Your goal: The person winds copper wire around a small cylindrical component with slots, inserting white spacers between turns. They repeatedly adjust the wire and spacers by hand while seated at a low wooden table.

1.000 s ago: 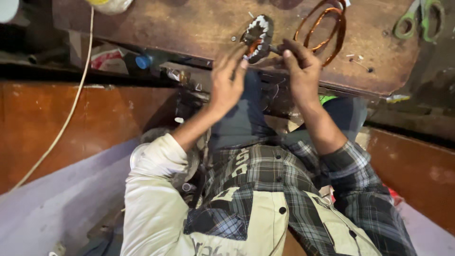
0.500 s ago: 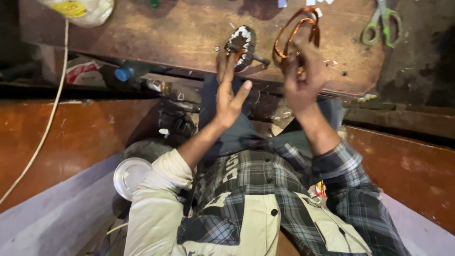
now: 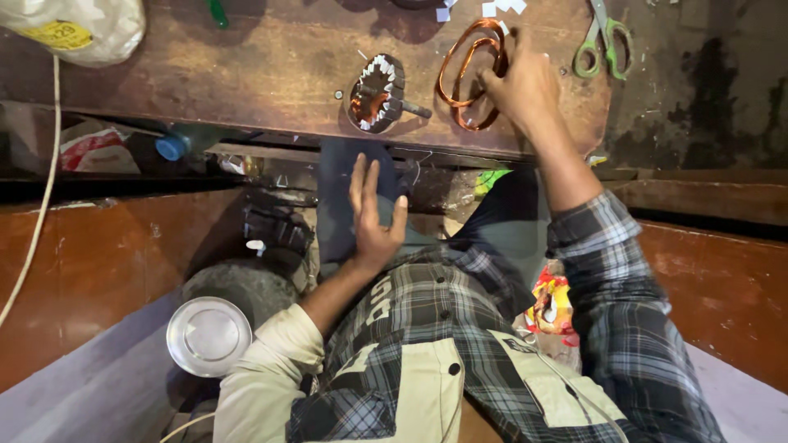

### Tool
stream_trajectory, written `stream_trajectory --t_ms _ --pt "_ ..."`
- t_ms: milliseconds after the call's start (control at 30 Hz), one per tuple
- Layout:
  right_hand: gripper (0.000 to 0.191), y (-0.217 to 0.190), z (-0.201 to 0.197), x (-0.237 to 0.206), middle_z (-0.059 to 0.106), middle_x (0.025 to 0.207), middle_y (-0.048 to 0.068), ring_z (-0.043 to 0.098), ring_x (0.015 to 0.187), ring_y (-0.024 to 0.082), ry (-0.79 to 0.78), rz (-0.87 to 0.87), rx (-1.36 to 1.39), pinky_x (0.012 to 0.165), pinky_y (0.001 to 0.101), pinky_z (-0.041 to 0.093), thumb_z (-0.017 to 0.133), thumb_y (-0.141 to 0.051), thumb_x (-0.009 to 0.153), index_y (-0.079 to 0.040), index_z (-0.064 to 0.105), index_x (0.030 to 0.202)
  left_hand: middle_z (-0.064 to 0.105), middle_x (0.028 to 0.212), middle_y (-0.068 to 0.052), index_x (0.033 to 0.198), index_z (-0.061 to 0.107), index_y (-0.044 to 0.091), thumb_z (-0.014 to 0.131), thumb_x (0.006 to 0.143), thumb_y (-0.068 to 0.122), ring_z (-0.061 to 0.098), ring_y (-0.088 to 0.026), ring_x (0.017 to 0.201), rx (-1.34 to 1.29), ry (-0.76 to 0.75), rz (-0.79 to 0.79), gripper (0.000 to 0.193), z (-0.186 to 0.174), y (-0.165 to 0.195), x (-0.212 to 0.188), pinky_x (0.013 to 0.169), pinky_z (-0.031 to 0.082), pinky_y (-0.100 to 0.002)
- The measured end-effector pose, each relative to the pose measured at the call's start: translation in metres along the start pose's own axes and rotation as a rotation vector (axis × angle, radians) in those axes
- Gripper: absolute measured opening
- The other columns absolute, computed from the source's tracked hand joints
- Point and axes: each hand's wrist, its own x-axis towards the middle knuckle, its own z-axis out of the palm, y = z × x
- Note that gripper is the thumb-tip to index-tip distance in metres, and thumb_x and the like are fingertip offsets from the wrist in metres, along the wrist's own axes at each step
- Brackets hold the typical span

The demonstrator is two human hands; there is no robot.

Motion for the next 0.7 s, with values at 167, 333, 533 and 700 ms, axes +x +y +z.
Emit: stream_trajectory --t_ms 167,333,533,700 --pt "0.065 -0.016 -0.005 -0.007 0.073 0.09 0.019 0.071 0.081 0.027 0.122 0.022 0.416 0.072 0.038 0.057 0.081 -0.007 0.089 0.001 0.05 0.146 0.042 0.159 -0.026 0.15 0.048 -0.002 0.066 0.098 0.009 0.043 -0.042 0.149 -0.025 -0.041 -0.022 0.057 0.0 -0.003 -0.005 0.124 0.036 -0.048" --pt "0.041 -0.006 -0.023 -0.034 0.075 0.096 0.008 0.073 0.085 0.013 0.188 -0.017 0.853 0.072 0.0273 0.059 0.074 -0.005 0.102 0.002 0.06 0.139 0.064 0.14 -0.018 0.14 0.06 0.001 0.066 0.097 0.007 0.06 -0.033 0.135 -0.122 -0.123 -0.026 0.043 0.009 -0.008 -0.006 0.117 0.046 -0.041" --pt "0.029 0.011 -0.021 -0.088 0.075 0.102 0.007 0.072 0.092 0.015 0.371 0.167 1.254 0.076 0.0294 0.061 0.074 -0.008 0.103 0.001 0.065 0.129 0.073 0.132 -0.014 0.135 0.067 -0.003 0.07 0.1 0.014 0.068 -0.026 0.124 -0.698 -0.381 -0.539 0.039 0.066 0.006 0.023 0.111 0.052 -0.038" --pt "0.025 0.013 0.0 -0.131 0.071 0.106 0.006 0.069 0.094 0.016 0.527 0.293 1.592 0.082 0.0305 0.057 0.072 -0.006 0.1 -0.004 0.063 0.123 0.056 0.142 -0.006 0.15 0.037 0.001 0.073 0.089 0.002 0.055 -0.017 0.133 -1.283 -0.458 -0.67 0.071 0.124 0.035 0.05 0.113 0.045 -0.035"
